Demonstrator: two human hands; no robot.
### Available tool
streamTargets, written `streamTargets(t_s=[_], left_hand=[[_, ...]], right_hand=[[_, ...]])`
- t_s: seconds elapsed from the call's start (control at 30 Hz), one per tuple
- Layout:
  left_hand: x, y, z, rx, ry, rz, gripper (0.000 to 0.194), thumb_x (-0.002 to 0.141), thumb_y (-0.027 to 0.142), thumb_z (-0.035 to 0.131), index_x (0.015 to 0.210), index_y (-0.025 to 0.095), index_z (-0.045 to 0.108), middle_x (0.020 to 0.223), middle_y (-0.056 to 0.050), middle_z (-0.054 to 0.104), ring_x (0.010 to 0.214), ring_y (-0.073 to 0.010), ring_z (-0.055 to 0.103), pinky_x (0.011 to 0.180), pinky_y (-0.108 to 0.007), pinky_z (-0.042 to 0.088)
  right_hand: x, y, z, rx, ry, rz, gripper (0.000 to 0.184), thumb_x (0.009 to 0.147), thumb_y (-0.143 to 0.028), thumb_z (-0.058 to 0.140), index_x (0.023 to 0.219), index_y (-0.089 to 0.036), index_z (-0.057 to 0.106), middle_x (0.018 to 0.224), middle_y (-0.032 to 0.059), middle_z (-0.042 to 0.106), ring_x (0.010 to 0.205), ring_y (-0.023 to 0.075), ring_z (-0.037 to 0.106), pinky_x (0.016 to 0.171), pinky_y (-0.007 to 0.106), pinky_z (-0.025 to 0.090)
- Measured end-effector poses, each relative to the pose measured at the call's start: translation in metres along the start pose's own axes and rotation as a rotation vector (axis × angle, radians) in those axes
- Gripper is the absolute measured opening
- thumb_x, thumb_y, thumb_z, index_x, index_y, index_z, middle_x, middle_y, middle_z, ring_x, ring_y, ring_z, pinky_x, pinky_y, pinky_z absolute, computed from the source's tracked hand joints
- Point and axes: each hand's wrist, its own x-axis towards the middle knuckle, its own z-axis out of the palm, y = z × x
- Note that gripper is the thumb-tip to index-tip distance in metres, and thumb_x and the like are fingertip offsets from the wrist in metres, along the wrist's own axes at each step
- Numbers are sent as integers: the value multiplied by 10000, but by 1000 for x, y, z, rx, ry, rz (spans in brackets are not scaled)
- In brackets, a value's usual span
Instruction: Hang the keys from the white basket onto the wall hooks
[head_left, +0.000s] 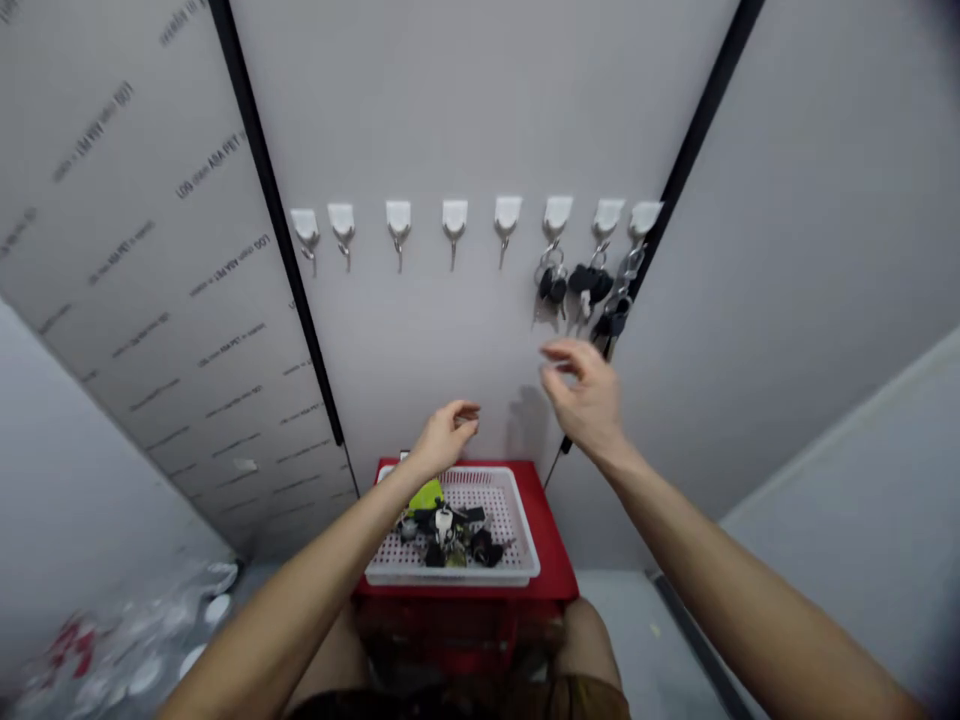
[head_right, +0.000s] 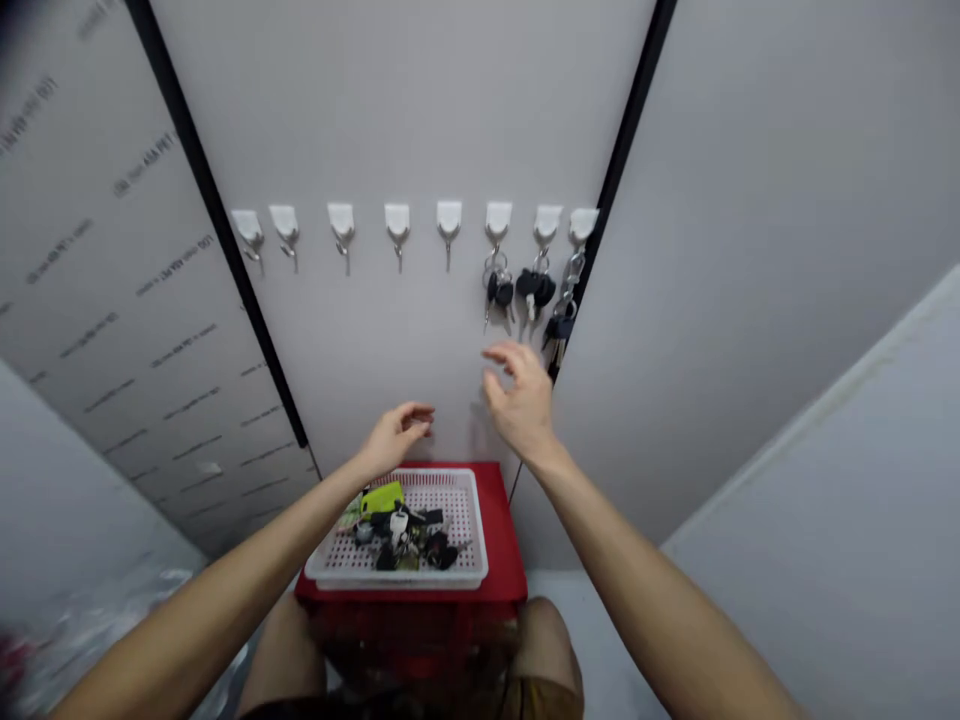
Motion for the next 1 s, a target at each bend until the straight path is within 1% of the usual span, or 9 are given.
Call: streamTargets(t_s=[0.1, 0.17, 0.23, 0.3, 0.4, 0.47, 0.6, 0.73, 1.0], left_hand=[[-41, -39, 1, 192, -75, -22, 205, 650, 160, 424, 825, 155, 532, 807, -46, 572, 750, -133, 505, 702, -256, 379], [-62, -56, 4, 330, -119, -6, 198, 652, 165, 424, 810, 174, 543, 813, -42, 573, 776, -147, 495, 725, -270, 362], [-76, -66, 7, 451, -161, 22, 191, 648, 159, 430, 795, 186, 549, 805, -39, 570, 792, -159, 483, 742, -283, 343], [-82, -72, 9, 526, -188, 44, 189, 641, 149, 437, 788, 190, 549, 802, -37, 563, 806, -164, 469, 748, -288, 329], [-85, -74, 9, 562, -204, 50, 186, 644, 151, 436, 791, 192, 542, 807, -36, 554, 806, -164, 459, 734, -283, 328], [-84, -75, 9, 572, -202, 47, 178, 649, 162, 432, 788, 193, 540, 806, -37, 552, 805, -166, 458, 724, -282, 330], [-83, -75, 8, 574, -199, 32, 170, 652, 167, 431, 780, 192, 539, 814, -38, 553, 816, -169, 456, 731, -288, 323], [-83, -77, 8, 555, -190, 35, 167, 649, 172, 436, 776, 193, 542, 811, -38, 555, 813, -172, 457, 733, -294, 320], [-82, -73, 9, 563, -199, 24, 168, 650, 159, 431, 779, 174, 538, 818, -44, 555, 815, -175, 454, 739, -301, 319]], right_hand=[[-62, 11, 22, -22, -547, 42, 191, 642, -147, 410, 755, -161, 563, 721, 34, 565, 670, 114, 504, 643, 240, 392], [-96, 18, 38, -57, -830, 56, 195, 636, -142, 419, 753, -160, 573, 744, 43, 577, 708, 125, 505, 670, 234, 377], [-118, 22, 50, -136, -993, 46, 213, 620, -143, 435, 783, -160, 573, 797, 57, 577, 764, 148, 496, 691, 241, 361], [-128, 24, 57, -235, -1095, 17, 257, 599, -119, 437, 817, -156, 568, 822, 73, 572, 797, 168, 483, 698, 248, 348], [-130, 21, 61, -337, -1191, -30, 315, 565, -77, 426, 836, -153, 568, 835, 87, 562, 801, 183, 474, 700, 259, 331], [-129, 17, 60, -353, -1210, -42, 324, 559, -93, 434, 845, -163, 568, 834, 89, 550, 796, 192, 466, 693, 271, 325], [-130, 13, 57, -260, -1219, -46, 319, 570, -172, 456, 869, -185, 563, 789, 71, 522, 764, 177, 451, 651, 251, 328], [-134, 15, 58, -203, -1249, -39, 323, 548, -200, 486, 863, -186, 556, 791, 59, 515, 713, 157, 454, 598, 227, 325], [-136, 16, 62, -187, -1276, 1, 187, 541, -138, 449, 682, -185, 563, 699, 21, 560, 636, 131, 471, 525, 199, 292]])
